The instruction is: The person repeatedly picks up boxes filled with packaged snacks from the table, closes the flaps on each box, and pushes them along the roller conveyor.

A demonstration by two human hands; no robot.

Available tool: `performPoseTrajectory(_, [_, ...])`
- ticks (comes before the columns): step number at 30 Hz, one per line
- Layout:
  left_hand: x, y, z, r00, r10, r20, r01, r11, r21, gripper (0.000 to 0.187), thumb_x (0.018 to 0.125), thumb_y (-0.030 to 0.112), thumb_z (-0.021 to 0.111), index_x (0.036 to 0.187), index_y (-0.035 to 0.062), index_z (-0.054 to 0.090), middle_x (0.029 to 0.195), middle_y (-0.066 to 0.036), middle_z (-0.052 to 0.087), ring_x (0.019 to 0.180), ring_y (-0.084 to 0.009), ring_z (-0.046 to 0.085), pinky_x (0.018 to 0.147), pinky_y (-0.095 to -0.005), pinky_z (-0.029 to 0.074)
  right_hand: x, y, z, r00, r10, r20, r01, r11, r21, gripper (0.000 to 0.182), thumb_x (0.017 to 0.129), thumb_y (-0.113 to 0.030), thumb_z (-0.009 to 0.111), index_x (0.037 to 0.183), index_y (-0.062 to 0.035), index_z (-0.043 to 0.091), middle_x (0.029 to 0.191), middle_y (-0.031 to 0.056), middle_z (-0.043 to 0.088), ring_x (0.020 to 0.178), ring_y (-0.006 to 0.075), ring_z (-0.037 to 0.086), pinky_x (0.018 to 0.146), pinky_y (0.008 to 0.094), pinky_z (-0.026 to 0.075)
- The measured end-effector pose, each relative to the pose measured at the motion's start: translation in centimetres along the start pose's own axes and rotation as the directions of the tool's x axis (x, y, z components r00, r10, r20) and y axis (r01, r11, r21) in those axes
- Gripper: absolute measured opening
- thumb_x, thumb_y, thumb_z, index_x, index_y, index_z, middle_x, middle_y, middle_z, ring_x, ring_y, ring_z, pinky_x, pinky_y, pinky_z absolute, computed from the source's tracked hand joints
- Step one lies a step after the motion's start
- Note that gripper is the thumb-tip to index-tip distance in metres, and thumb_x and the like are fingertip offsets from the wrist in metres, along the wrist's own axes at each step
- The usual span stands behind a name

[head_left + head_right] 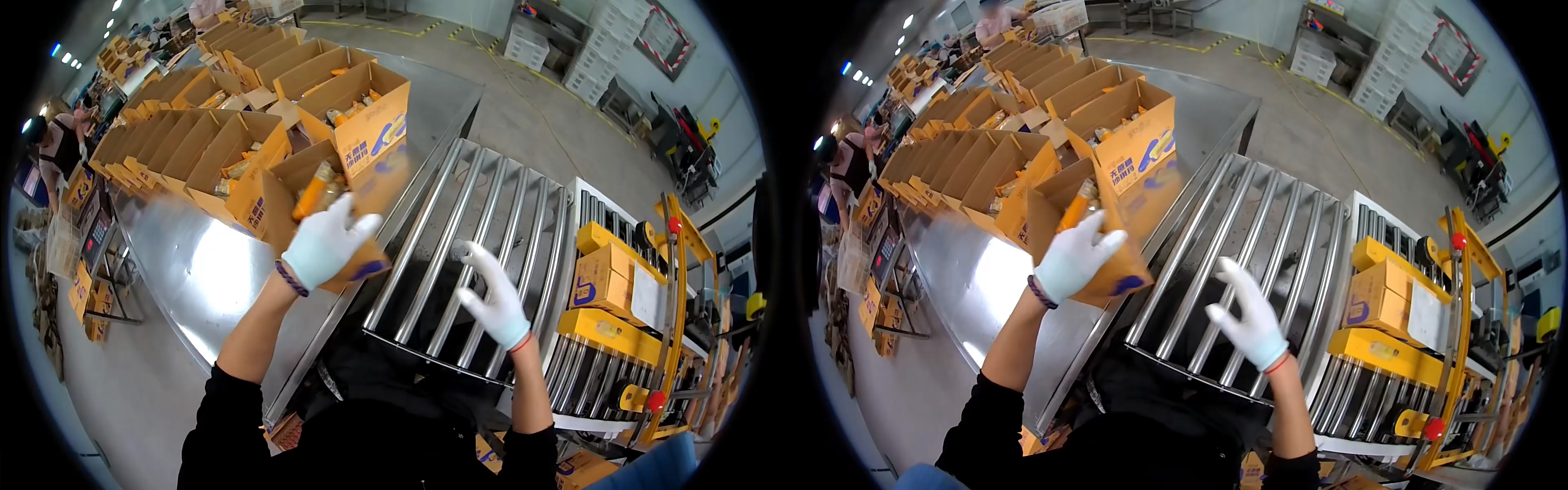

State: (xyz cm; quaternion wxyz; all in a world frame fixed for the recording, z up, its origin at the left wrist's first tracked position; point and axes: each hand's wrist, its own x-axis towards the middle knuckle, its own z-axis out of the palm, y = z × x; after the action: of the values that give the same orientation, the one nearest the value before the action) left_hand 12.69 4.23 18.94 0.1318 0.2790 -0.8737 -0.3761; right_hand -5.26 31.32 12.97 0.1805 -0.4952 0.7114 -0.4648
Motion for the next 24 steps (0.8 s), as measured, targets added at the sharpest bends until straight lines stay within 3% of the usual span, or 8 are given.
performPoseTrajectory(1, [-0.3, 0.4, 0.1, 0.989, 0.102, 0.105, -0.043, 0.887, -0.459, 0.044, 0.099, 0.023, 0.064, 0.136, 0.0002, 0.057, 0.109, -0.020, 0.074, 0.104, -0.0320, 0.072, 0.095, -0.0404, 0.055, 0.0, -0.5, 1.0, 0.999, -0.043, 0.010, 0.042, 0.998, 0.046, 0.086, 0.087, -0.028, 0.083, 0.157, -0.0021, 0.040, 0.158, 0.0201, 0.045, 0.148, 0.0333, 0.043, 0.123, 0.0406, 0.032])
performPoseTrajectory(5, [-0.4, 0.9, -0.7, 0.880, 0.284, -0.380, -0.245, 0.958, 0.148, 0.058, 0.099, 0.024, 0.069, 0.149, -0.0001, 0.050, 0.149, -0.018, 0.055, 0.138, -0.0279, 0.053, 0.115, -0.0366, 0.042, 1.1, -2.9, 0.4, 0.969, -0.241, -0.056, 0.211, 0.924, -0.319, 0.100, 0.080, -0.053, 0.083, 0.157, -0.0037, 0.042, 0.159, 0.0203, 0.044, 0.151, 0.0369, 0.036, 0.126, 0.0528, 0.020])
performPoseTrajectory(12, [3.0, 3.0, -0.8, 0.974, 0.120, 0.190, -0.151, 0.977, 0.153, 0.037, 0.095, 0.033, 0.067, 0.121, 0.0064, 0.073, 0.115, -0.013, 0.074, 0.110, -0.0322, 0.068, 0.094, -0.0410, 0.054, 2.2, -0.7, 1.4, 0.987, -0.125, 0.102, 0.135, 0.986, -0.098, 0.041, 0.094, -0.040, 0.070, 0.117, -0.0074, 0.077, 0.118, 0.0100, 0.075, 0.132, 0.0252, 0.060, 0.129, 0.0563, 0.006])
performPoseTrajectory(15, [7.4, -1.4, 3.9, 0.907, 0.299, 0.298, -0.417, 0.738, 0.530, 0.028, 0.096, 0.034, 0.066, 0.100, 0.0074, 0.074, 0.099, -0.009, 0.073, 0.099, -0.0319, 0.068, 0.084, -0.0435, 0.053, 3.3, -0.9, 1.2, 0.990, 0.034, -0.136, -0.030, 0.999, 0.035, 0.043, 0.090, -0.023, 0.076, 0.128, -0.0041, 0.070, 0.125, 0.0137, 0.071, 0.123, 0.0277, 0.065, 0.125, 0.0514, 0.026])
performPoseTrajectory(19, [8.3, -1.4, 6.6, 0.865, 0.494, 0.093, -0.483, 0.768, 0.420, 0.024, 0.095, 0.032, 0.069, 0.088, 0.0088, 0.068, 0.086, -0.009, 0.066, 0.089, -0.0335, 0.062, 0.084, -0.0437, 0.050, 6.1, -4.0, -0.6, 0.948, -0.275, -0.159, 0.064, 0.656, -0.752, 0.092, 0.071, -0.026, 0.089, 0.150, -0.0037, 0.047, 0.143, 0.0203, 0.053, 0.134, 0.0401, 0.049, 0.120, 0.0545, 0.030])
performPoseTrajectory(21, [7.9, -4.0, 6.9, 0.780, 0.410, -0.473, -0.300, 0.908, 0.293, 0.028, 0.097, 0.036, 0.067, 0.096, 0.0083, 0.069, 0.091, -0.013, 0.064, 0.094, -0.0320, 0.062, 0.091, -0.0436, 0.049, 6.3, -4.0, 0.1, 0.951, -0.243, -0.191, 0.007, 0.634, -0.774, 0.097, 0.071, -0.032, 0.088, 0.152, -0.0030, 0.043, 0.144, 0.0205, 0.051, 0.134, 0.0402, 0.047, 0.122, 0.0593, 0.025])
performPoseTrajectory(23, [7.7, -6.9, 6.3, 0.889, 0.123, -0.441, -0.102, 0.992, 0.071, 0.040, 0.102, 0.039, 0.064, 0.118, 0.0026, 0.067, 0.110, -0.013, 0.066, 0.108, -0.0263, 0.062, 0.100, -0.0387, 0.048, 5.1, -3.3, 1.9, 0.954, -0.228, -0.194, 0.023, 0.701, -0.713, 0.097, 0.074, -0.041, 0.086, 0.150, 0.0004, 0.044, 0.139, 0.0204, 0.054, 0.135, 0.0389, 0.046, 0.123, 0.0605, 0.024])
performPoseTrajectory(24, [7.4, -8.5, 6.0, 0.987, -0.019, -0.158, -0.054, 0.892, -0.448, 0.047, 0.104, 0.039, 0.061, 0.130, -0.0003, 0.061, 0.121, -0.011, 0.065, 0.116, -0.0227, 0.060, 0.104, -0.0364, 0.046, 4.0, -4.0, 2.6, 0.975, -0.189, -0.115, 0.059, 0.725, -0.686, 0.095, 0.077, -0.045, 0.083, 0.149, 0.0026, 0.044, 0.136, 0.0199, 0.054, 0.134, 0.0377, 0.047, 0.123, 0.0604, 0.024])
